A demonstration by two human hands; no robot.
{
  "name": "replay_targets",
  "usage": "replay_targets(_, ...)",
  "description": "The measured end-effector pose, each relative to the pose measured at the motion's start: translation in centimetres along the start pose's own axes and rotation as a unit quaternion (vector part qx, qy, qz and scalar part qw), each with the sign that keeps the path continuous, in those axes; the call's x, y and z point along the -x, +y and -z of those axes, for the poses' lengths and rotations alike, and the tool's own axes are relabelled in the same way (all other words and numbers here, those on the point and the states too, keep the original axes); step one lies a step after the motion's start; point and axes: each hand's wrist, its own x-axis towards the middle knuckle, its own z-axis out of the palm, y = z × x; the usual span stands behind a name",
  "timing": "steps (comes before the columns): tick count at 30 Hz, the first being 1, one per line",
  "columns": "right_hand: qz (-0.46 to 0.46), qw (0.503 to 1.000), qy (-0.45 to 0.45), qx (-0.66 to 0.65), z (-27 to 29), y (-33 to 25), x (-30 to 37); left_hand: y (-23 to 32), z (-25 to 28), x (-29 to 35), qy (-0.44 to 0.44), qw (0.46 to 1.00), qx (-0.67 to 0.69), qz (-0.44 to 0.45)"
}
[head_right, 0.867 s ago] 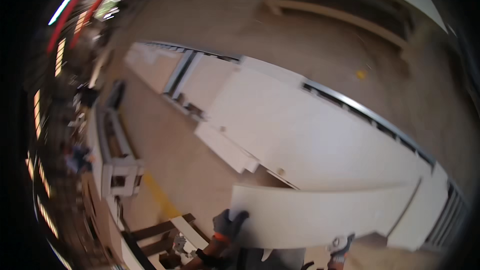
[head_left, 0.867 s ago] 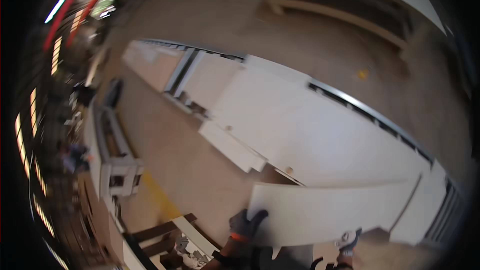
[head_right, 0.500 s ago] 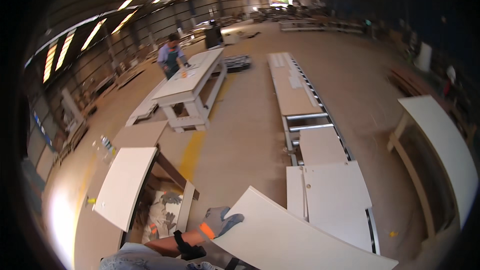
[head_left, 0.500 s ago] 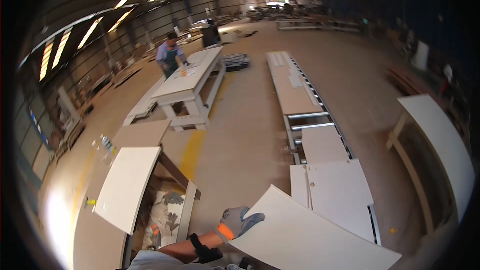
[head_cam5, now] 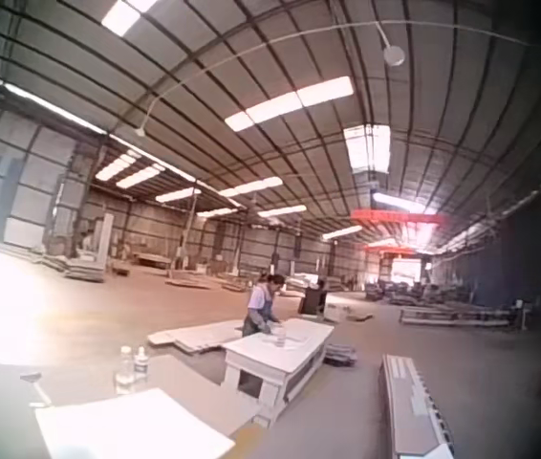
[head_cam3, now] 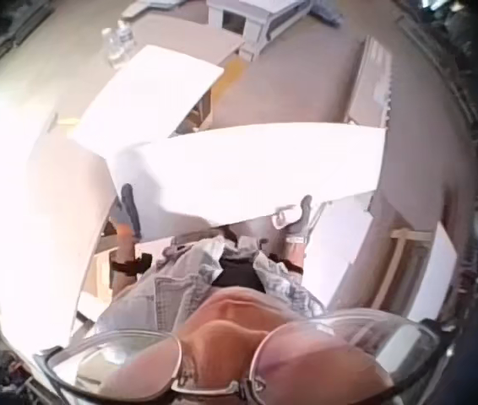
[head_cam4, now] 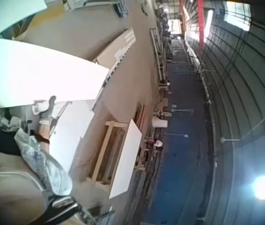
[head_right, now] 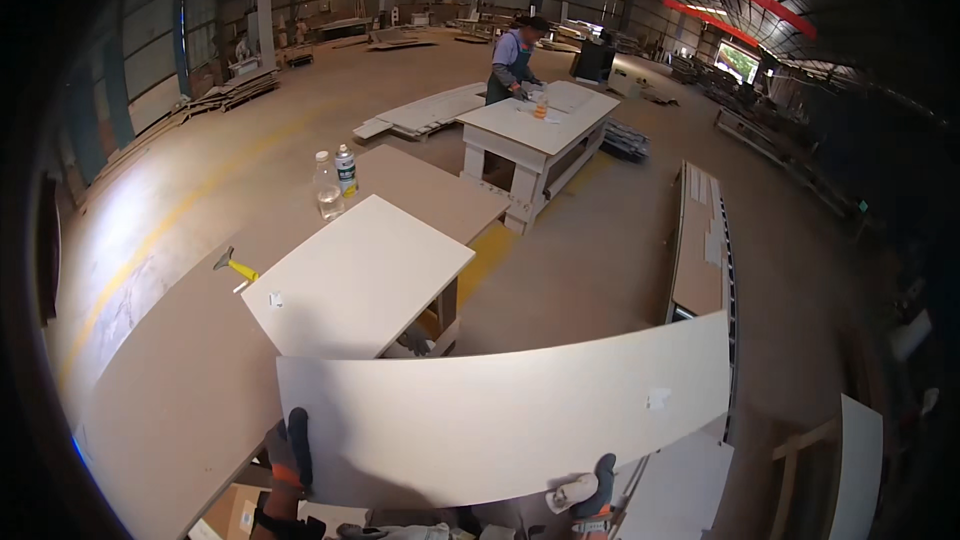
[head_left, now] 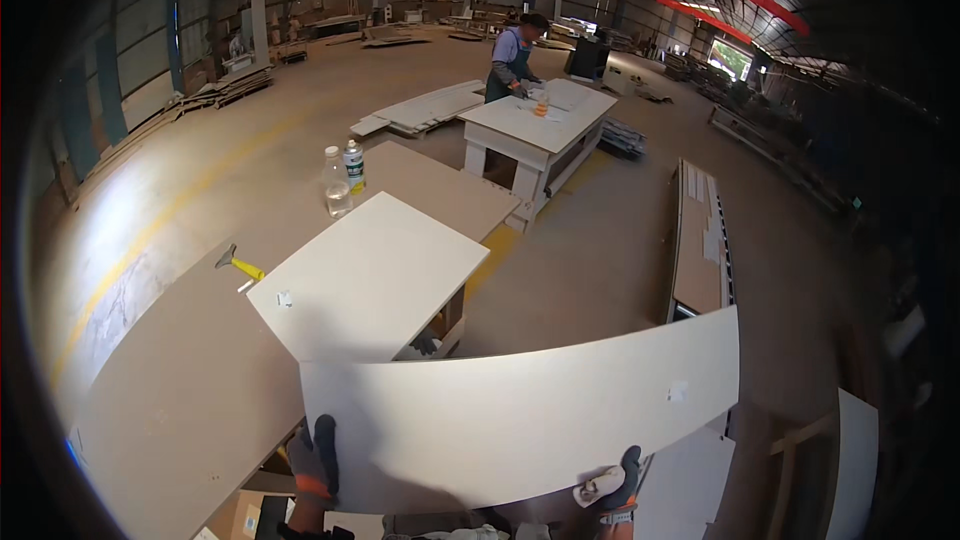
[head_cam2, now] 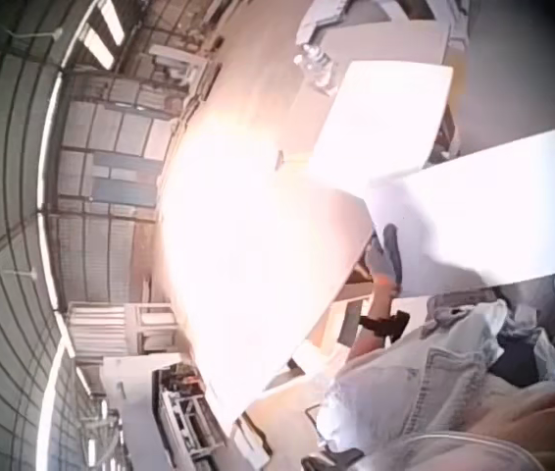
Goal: Cleaning white furniture panels with a cloth and solvent in a manufacturing setting.
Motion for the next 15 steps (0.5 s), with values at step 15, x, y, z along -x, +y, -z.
replay_targets(15, -0.300, 0.882, 0.039, 0.363, -5.4, 3.2, -32.9, 3.6, -1.7, 2.8, 0.270, 0.929, 0.006, 0.255)
